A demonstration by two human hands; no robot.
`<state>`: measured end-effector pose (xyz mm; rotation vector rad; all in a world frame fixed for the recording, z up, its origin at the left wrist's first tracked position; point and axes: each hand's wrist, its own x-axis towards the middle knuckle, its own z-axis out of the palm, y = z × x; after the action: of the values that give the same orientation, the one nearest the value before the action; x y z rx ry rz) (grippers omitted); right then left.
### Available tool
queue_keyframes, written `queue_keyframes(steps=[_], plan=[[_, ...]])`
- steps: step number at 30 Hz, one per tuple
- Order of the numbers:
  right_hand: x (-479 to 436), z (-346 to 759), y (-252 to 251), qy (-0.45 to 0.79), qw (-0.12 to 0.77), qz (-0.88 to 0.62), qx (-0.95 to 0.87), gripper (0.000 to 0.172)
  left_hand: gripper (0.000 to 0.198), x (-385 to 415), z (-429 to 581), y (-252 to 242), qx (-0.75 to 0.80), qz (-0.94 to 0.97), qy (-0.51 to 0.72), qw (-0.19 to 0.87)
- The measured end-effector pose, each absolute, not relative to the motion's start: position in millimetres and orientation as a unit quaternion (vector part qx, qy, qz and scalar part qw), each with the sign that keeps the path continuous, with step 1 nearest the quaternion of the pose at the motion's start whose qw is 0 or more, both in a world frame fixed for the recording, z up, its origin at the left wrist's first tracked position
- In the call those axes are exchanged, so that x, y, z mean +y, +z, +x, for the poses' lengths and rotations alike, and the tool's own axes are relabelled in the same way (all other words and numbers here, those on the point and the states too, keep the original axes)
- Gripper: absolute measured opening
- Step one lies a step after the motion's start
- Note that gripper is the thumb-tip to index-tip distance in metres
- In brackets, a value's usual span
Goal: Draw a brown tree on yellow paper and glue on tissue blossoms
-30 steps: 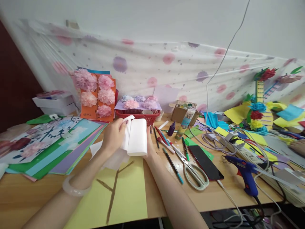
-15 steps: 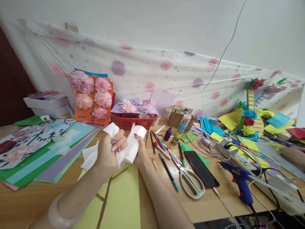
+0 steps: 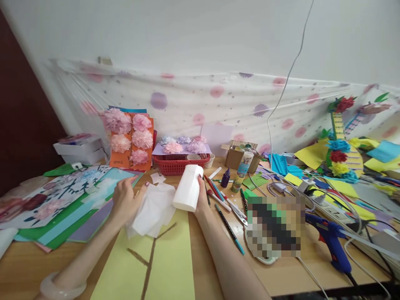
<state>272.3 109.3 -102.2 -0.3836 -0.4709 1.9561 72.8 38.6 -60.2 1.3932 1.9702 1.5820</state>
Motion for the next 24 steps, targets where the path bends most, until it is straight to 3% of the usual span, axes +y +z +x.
queue_keyframes(steps=[3, 6, 8, 12, 17, 21, 24], plan=[[107.8, 267.7, -103.9, 0.805, 0.513, -0.201, -0.222, 0.042, 0.068, 34.3, 102.9, -57.6, 0.631, 0.58, 0.491, 0.155], [103.7, 264.9, -103.1, 0.797, 0.515, -0.189, -0.254, 0.043, 0.074, 35.9, 139.6, -52.1, 0.63, 0.643, 0.4, 0.172], [101.2, 264.5, -102.1, 0.795, 0.514, -0.174, -0.27, 0.045, 0.07, 39.7, 153.9, -51.6, 0.639, 0.66, 0.368, 0.139], [100.1, 266.1, -101.9, 0.797, 0.504, -0.178, -0.282, 0.048, 0.041, 46.1, 152.2, -55.0, 0.649, 0.666, 0.356, 0.097], [101.3, 264.2, -101.8, 0.823, 0.457, -0.203, -0.268, 0.048, 0.044, 54.4, 132.5, -46.8, 0.686, 0.637, 0.347, 0.058], [99.4, 259.8, -99.5, 0.828, 0.453, -0.197, -0.266, 0.055, 0.022, 62.5, 120.6, -31.6, 0.694, 0.631, 0.345, 0.032], [97.5, 258.4, -100.2, 0.818, 0.46, -0.21, -0.276, 0.054, 0.03, 63.3, 113.1, -19.7, 0.688, 0.627, 0.366, 0.019]])
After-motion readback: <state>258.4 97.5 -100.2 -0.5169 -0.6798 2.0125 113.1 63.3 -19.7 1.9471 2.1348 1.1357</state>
